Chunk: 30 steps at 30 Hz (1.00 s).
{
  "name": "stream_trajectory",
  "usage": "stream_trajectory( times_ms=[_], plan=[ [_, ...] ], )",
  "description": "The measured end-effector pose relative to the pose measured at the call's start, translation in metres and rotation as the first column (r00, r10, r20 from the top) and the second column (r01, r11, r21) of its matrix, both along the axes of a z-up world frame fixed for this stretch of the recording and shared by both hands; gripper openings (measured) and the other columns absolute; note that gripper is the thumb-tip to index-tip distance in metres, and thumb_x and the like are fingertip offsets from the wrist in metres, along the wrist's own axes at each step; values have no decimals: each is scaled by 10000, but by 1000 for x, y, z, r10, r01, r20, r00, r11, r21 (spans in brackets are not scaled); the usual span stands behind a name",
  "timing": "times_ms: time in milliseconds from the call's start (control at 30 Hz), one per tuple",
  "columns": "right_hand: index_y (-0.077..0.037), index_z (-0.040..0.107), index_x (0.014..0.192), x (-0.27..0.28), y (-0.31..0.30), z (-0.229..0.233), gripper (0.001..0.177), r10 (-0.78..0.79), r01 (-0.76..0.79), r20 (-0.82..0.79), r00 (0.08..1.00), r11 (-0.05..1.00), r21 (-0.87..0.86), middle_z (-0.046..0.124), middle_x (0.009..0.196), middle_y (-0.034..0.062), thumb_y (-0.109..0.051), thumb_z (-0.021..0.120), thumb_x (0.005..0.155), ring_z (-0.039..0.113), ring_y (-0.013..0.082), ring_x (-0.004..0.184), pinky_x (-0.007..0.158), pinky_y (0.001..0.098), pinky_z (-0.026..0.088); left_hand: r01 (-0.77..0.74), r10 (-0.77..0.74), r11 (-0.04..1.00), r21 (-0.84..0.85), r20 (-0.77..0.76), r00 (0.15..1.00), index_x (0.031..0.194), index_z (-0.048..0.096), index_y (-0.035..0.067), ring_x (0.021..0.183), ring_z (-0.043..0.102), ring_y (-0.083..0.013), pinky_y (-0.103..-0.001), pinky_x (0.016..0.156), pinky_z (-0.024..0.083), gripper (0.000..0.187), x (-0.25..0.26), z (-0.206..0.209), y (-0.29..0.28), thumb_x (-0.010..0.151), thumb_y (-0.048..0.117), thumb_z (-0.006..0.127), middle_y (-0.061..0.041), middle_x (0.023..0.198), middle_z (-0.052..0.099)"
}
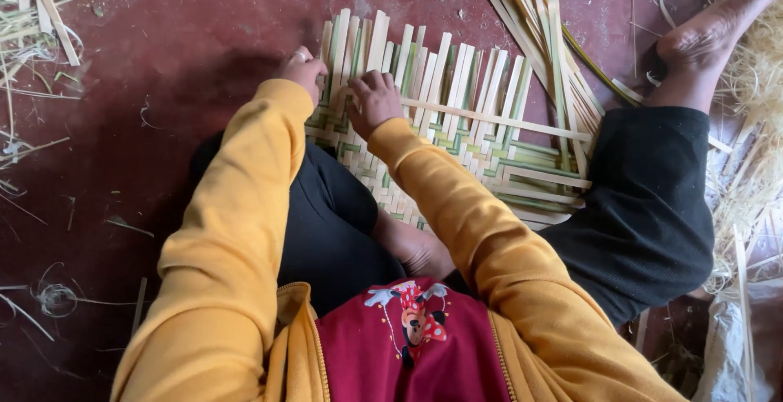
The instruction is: The person is weaving thin bamboo strips into a mat pattern while sitting on the floor.
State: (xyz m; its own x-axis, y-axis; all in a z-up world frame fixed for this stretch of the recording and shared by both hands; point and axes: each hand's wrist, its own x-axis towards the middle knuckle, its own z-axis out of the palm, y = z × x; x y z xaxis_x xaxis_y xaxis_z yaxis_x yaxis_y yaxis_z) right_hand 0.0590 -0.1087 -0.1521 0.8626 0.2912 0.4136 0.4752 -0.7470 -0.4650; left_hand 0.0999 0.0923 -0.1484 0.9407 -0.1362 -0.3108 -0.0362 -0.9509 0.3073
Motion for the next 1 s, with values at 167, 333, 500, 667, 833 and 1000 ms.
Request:
stream_trajectory(
  times_ms=[167, 333, 500, 667, 833, 1000],
  plan=[
    [-263, 570, 1144, -1, 13, 21, 492, -185, 9, -457, 870, 933, -360, 407, 1154, -6, -482, 715, 728, 395, 263, 1181, 989, 437, 384, -533, 446, 830, -165, -379, 811, 1168, 569, 265, 1240, 594, -245, -427, 1107, 449, 274, 3, 59, -30, 903, 336, 572, -38, 1200, 667],
    [-262, 521, 1149, -6, 22, 34, 512, -249, -2, -515, 820, 899, -437, 409, 1181, 4, -504, 705, 737, 393, 264, 1205, 1027, 457, 344, -450, 392, 890, -72, -383, 837, 1111, 618, 211, 1230, 601, -273, -436, 1099, 460, 299, -7, 76, -30, 879, 350, 491, -21, 1213, 674],
    [-236, 493, 1117, -24, 20, 30, 489, -211, -15, -482, 850, 906, -423, 385, 1151, 12, -495, 680, 746, 400, 273, 1176, 1018, 465, 319, -130, 175, 980, 148, -358, 917, 1104, 662, 163, 1262, 604, -297, -432, 1060, 489, 298, -9, 65, -27, 911, 208, 440, -78, 1289, 677],
    [-256, 461, 1169, -26, 17, 25, 570, -199, -14, -477, 856, 914, -406, 421, 1161, 11, -550, 646, 718, 416, 278, 1188, 1010, 476, 326, -273, 294, 956, 110, -330, 897, 1061, 694, 136, 1178, 659, -302, -476, 1021, 509, 299, -1, 44, -26, 877, 250, 488, -73, 1184, 730],
    [-239, 487, 1319, -54, -7, 22, 666, -68, -55, -381, 922, 951, -303, 450, 1242, 46, -457, 672, 717, 423, 314, 1267, 1110, 490, 312, 120, -38, 939, 322, -249, 968, 1050, 773, 165, 1159, 652, -337, -467, 890, 619, 278, 14, -49, -5, 788, 102, 706, -89, 1243, 625],
    [-168, 591, 1321, -100, -43, -6, 573, -4, 17, -177, 984, 998, 68, 508, 1134, 84, -179, 683, 756, 494, 327, 1116, 1054, 444, 394, -609, 505, 365, -704, -400, 765, 1116, 640, -28, 1018, 657, -267, -491, 859, 493, 440, -8, 2, -69, 801, 221, 819, -142, 1020, 623]
  ],
)
